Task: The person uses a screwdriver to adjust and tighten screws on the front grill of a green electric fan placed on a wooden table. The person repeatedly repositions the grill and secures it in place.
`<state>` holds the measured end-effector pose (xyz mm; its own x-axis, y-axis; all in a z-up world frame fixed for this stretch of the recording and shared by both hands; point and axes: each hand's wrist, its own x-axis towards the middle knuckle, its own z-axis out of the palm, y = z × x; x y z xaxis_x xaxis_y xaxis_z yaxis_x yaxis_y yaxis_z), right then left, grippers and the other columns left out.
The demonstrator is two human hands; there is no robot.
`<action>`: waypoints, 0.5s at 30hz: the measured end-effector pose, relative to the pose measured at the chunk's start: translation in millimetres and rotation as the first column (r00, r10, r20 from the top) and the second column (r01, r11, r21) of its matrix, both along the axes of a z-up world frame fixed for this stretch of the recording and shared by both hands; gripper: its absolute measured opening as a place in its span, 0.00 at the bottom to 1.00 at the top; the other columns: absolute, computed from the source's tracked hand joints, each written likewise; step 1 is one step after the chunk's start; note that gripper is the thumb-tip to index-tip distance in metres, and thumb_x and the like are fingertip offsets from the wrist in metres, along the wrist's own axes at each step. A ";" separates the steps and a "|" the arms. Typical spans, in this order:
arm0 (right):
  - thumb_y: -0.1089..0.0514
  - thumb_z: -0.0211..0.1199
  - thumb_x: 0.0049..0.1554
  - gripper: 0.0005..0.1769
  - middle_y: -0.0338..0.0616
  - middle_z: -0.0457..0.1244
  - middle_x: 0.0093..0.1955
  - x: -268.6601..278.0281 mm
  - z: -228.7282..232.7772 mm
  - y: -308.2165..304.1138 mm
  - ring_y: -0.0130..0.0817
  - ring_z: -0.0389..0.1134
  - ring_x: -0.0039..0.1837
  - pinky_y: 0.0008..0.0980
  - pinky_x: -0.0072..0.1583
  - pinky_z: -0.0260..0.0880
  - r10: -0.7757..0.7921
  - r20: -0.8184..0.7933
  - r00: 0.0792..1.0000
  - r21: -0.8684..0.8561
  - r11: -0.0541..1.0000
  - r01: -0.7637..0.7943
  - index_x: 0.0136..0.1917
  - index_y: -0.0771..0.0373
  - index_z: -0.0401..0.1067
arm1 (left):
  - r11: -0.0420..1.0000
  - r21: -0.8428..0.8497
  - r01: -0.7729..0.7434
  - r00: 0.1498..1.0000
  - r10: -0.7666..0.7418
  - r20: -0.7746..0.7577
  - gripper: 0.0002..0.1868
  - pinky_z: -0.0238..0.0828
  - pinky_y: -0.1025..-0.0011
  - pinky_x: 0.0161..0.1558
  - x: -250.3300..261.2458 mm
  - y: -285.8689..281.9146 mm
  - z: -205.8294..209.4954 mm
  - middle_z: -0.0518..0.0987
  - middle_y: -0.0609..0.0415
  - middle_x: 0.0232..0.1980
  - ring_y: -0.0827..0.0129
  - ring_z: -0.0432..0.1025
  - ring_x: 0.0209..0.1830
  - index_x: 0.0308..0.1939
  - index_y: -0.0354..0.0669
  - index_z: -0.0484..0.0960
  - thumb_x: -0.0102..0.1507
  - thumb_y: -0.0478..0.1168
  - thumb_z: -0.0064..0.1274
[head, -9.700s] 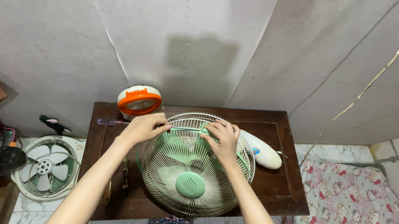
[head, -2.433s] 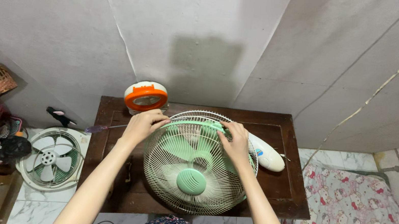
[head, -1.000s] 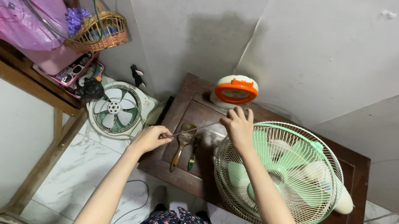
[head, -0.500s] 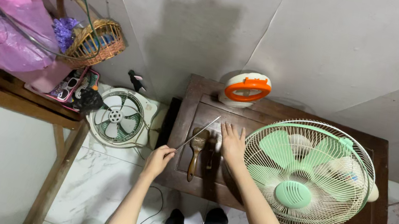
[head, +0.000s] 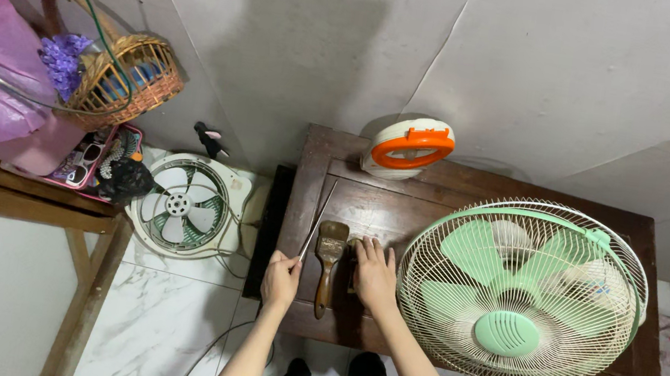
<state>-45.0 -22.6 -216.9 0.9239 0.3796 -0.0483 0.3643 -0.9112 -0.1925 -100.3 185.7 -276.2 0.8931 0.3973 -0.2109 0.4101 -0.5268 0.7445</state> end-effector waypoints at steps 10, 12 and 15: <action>0.56 0.65 0.50 0.43 0.53 0.49 0.79 -13.0 13.3 6.8 0.49 0.47 0.80 0.55 0.76 0.44 -0.063 -0.132 0.989 -0.011 0.998 0.062 0.76 0.64 0.54 | 0.993 0.115 0.032 0.988 -0.014 -0.153 0.11 0.73 0.57 0.43 2.3 -15.1 5.9 0.78 0.54 0.44 0.54 0.76 0.44 0.47 0.50 0.87 0.64 0.46 0.57; 0.56 0.65 0.51 0.45 0.54 0.47 0.81 -16.1 15.7 6.3 0.49 0.46 0.81 0.55 0.76 0.44 -0.061 -0.103 0.993 -0.006 0.998 0.061 0.77 0.64 0.52 | 0.992 0.119 0.037 0.984 -0.016 -0.176 0.12 0.73 0.56 0.43 3.8 -16.4 7.0 0.79 0.56 0.45 0.55 0.77 0.45 0.48 0.52 0.87 0.63 0.47 0.57; 0.56 0.64 0.52 0.43 0.56 0.45 0.81 -17.1 19.7 3.2 0.52 0.44 0.81 0.56 0.76 0.42 -0.060 -0.036 0.998 0.015 0.998 0.061 0.76 0.67 0.52 | 0.994 0.108 0.028 0.989 -0.012 -0.150 0.17 0.73 0.56 0.43 3.4 -17.9 12.7 0.79 0.57 0.43 0.56 0.77 0.45 0.54 0.55 0.84 0.61 0.46 0.58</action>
